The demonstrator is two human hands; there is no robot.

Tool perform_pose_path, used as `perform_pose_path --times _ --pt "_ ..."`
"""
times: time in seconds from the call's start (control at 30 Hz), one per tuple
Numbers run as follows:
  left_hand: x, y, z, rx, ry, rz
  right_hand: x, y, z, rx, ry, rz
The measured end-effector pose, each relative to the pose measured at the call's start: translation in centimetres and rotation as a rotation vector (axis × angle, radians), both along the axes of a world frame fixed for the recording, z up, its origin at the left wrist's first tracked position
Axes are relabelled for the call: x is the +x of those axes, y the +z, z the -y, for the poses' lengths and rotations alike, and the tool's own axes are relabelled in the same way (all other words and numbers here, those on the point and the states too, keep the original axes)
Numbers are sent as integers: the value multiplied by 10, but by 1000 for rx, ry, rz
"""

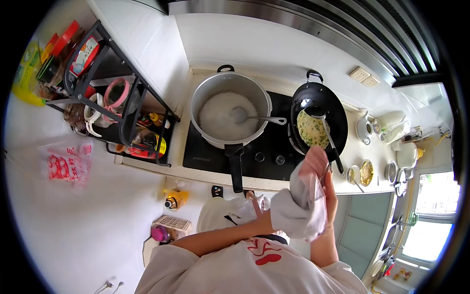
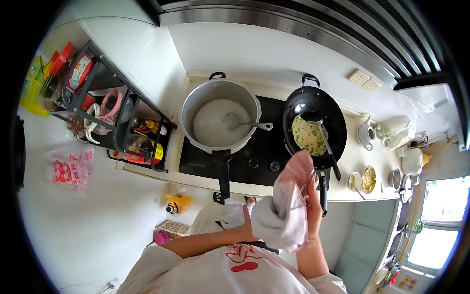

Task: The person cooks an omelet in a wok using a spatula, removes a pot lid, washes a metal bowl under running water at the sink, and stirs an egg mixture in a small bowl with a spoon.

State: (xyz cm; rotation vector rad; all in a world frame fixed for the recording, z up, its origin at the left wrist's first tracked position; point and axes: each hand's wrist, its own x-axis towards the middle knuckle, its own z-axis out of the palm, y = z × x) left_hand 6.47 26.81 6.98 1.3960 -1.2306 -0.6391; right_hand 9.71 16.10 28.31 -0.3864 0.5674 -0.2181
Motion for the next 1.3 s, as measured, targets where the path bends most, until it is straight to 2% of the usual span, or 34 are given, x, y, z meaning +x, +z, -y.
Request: perform_pose_path --times 0.07,0.1,0.13,0.17,0.2,0.27,0.3,0.33,0.43,0.53,0.63,0.73,0.83,0.93,1.03,1.17,1.27,1.3 --pt "7 -8 10 -28 72 265 9 -25 11 -10 30 137" --pt "12 -11 15 -40 109 398 20 -59 20 -778 -32 273" --pt "18 -8 19 -49 149 531 41 -63 29 -1242 81 267" --pt "28 4 25 0 127 -31 62 -67 38 -1843 96 184" --pt "41 31 32 43 100 -591 82 -71 47 -2281 -16 151" --pt "71 90 43 106 11 -1709 122 -91 58 -2449 125 23" --pt "82 107 50 184 95 -1756 142 -101 64 -2533 199 -35" --pt "84 112 55 182 150 -1750 156 -109 62 -2650 157 -15" --pt "86 113 70 227 268 -1746 176 -93 46 -2500 469 -146" --pt "88 115 69 329 268 -1696 185 -110 52 -2616 618 -278" --pt "89 116 68 437 390 -1545 193 -132 64 -2591 579 -226" --pt "88 116 69 398 394 -1543 193 -120 67 -2397 612 -168" --pt "87 116 67 379 358 -1522 186 -84 53 -2358 651 -158" --pt "90 125 61 328 254 -1694 188 -69 43 -2611 477 -24" --pt "90 154 44 230 220 -1687 207 -71 35 -2585 646 -236" --pt "81 146 43 280 243 -1533 241 -100 27 -2690 481 175" --pt "81 141 38 338 270 -1523 250 -112 7 -2496 637 125" --pt "81 142 35 334 220 -1569 250 -118 2 -2388 634 210"
